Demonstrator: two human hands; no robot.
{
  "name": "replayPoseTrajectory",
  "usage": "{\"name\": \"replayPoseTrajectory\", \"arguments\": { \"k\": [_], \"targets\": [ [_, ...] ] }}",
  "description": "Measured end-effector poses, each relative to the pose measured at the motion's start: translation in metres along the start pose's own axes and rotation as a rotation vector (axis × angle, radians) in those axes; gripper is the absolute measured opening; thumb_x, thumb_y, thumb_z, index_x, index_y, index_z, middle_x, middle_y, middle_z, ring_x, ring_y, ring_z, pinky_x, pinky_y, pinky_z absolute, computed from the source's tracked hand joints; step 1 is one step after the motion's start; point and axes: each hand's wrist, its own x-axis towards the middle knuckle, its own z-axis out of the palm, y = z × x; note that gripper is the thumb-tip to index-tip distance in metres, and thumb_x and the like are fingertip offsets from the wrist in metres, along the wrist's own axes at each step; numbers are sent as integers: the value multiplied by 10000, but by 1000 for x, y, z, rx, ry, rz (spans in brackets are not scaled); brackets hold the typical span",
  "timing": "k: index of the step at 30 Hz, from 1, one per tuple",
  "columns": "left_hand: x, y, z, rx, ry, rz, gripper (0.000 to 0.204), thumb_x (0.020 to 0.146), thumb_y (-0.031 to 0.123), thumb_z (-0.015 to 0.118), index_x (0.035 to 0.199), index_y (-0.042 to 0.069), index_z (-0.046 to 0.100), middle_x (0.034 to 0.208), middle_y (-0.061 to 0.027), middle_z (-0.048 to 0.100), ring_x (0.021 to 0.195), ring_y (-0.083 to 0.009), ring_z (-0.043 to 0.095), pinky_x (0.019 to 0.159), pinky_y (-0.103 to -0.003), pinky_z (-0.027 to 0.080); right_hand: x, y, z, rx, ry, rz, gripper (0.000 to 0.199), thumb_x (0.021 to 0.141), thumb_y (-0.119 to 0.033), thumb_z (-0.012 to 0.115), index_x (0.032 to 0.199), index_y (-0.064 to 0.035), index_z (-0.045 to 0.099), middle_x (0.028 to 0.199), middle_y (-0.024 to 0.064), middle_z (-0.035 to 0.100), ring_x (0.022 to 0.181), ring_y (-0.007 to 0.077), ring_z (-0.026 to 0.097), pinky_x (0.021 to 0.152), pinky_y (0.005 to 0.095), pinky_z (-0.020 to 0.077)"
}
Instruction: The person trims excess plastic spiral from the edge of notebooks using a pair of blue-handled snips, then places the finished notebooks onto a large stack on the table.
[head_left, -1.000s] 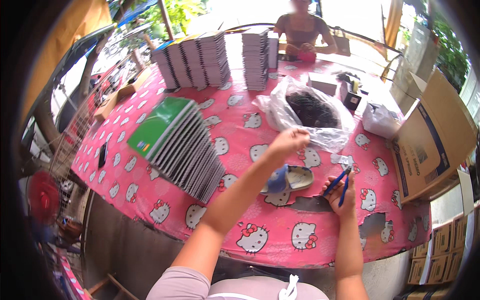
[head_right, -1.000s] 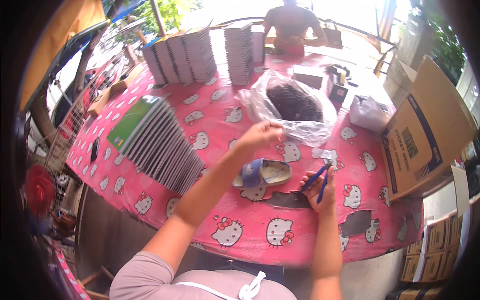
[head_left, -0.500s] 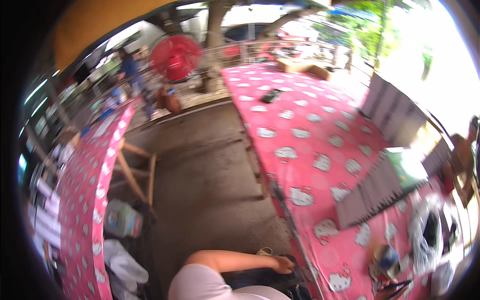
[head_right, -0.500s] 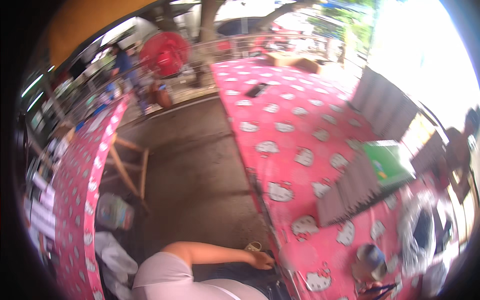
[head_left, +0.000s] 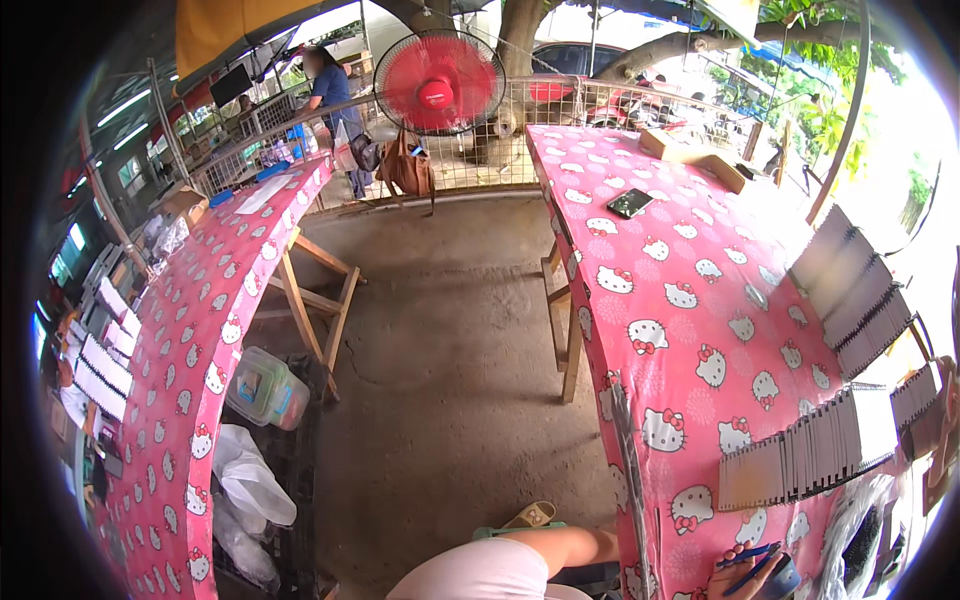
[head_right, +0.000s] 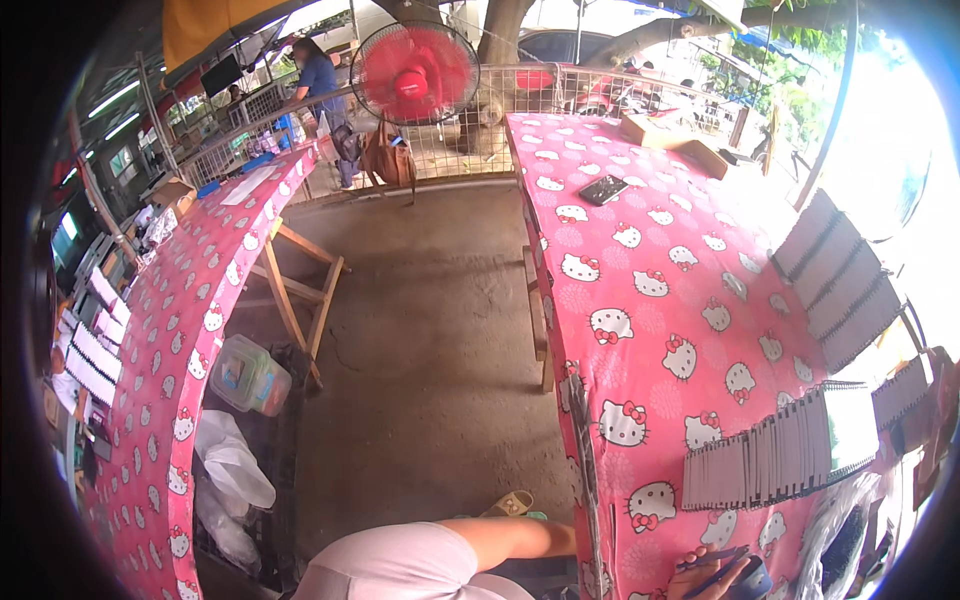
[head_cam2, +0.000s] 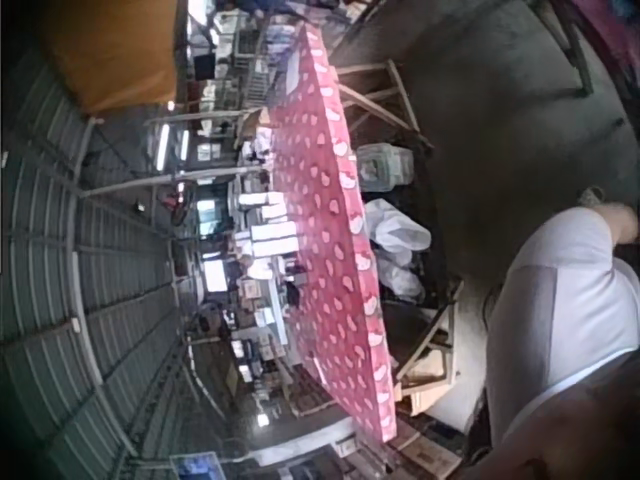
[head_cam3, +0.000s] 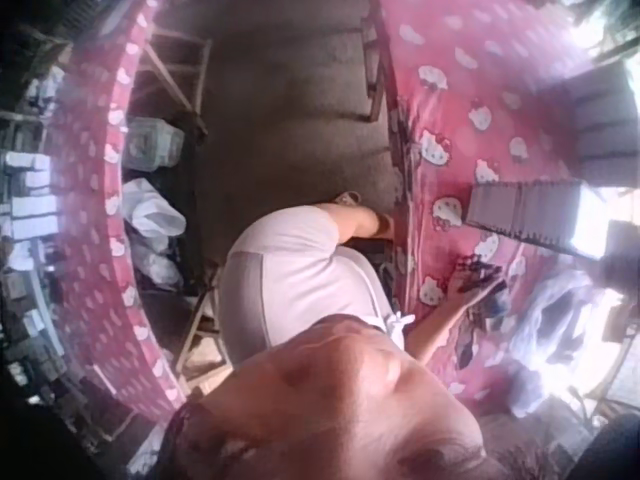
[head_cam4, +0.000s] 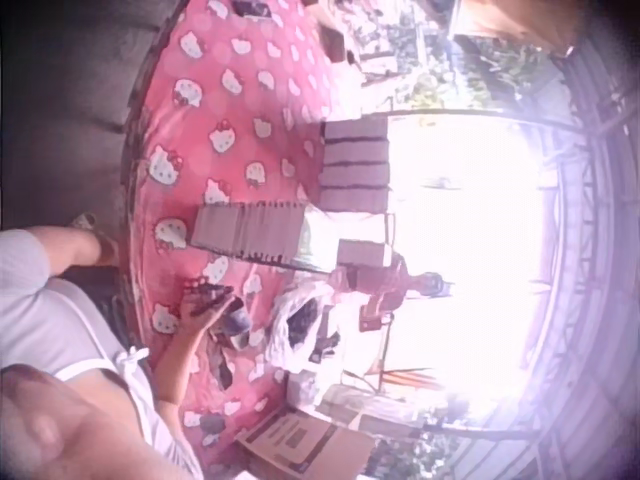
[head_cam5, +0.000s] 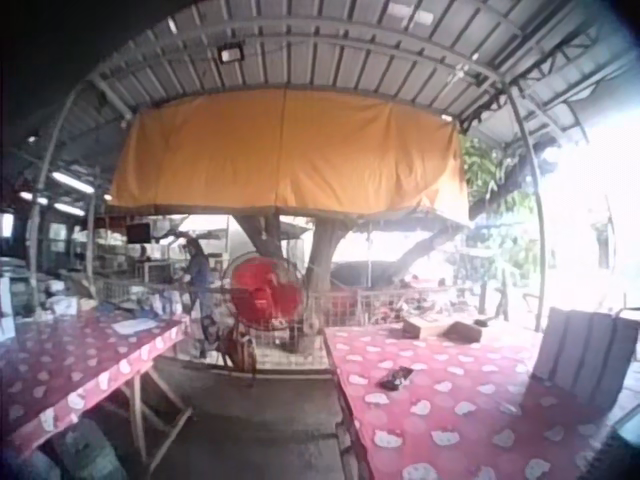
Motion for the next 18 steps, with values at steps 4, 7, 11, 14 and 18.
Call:
{"name": "replayPoseTrajectory", "arguments": {
  "k": [4, 7, 11, 14, 18],
  "targets": [
    [-1, -3, -1, 2, 5, -49, 403, 808, 375, 607, 1069, 68, 629, 979, -182, 663, 968, -390, 621, 844, -456, 483, 7, 7, 3, 26, -35, 42, 716, 826, -638, 579, 1011, 54, 587, 875, 159, 621, 779, 287, 582, 766, 397, 500],
    [0, 0, 0, 4, 7, -73, 405, 807, 375, 608, 1072, 70, 629, 979, -182, 663, 969, -389, 621, 845, -456, 482, 7, 2, -1, 49, -60, 57, 717, 833, -637, 568, 1021, 54, 589, 891, 164, 625, 796, 294, 584, 780, 406, 496],
    [0, 1, 3, 8, 17, -108, 408, 805, 375, 610, 1077, 72, 629, 979, -182, 663, 971, -389, 621, 846, -456, 481, 9, 1, -5, 70, -86, 83, 719, 842, -637, 553, 1035, 54, 592, 912, 170, 631, 818, 305, 587, 799, 418, 491],
    [-1, 4, 4, 11, 19, -124, 410, 803, 375, 611, 1080, 74, 628, 979, -182, 663, 972, -389, 621, 848, -457, 481, 9, 0, -6, 80, -99, 92, 720, 848, -636, 541, 1045, 55, 594, 928, 175, 635, 835, 313, 589, 813, 427, 487],
    [1, 5, 3, 13, 25, -140, 412, 801, 375, 613, 1085, 76, 628, 979, -181, 663, 973, -388, 621, 849, -457, 480, 10, 1, -6, 80, -116, 98, 722, 857, -635, 526, 1058, 55, 597, 949, 181, 640, 857, 323, 592, 832, 439, 483]
  ]
}}
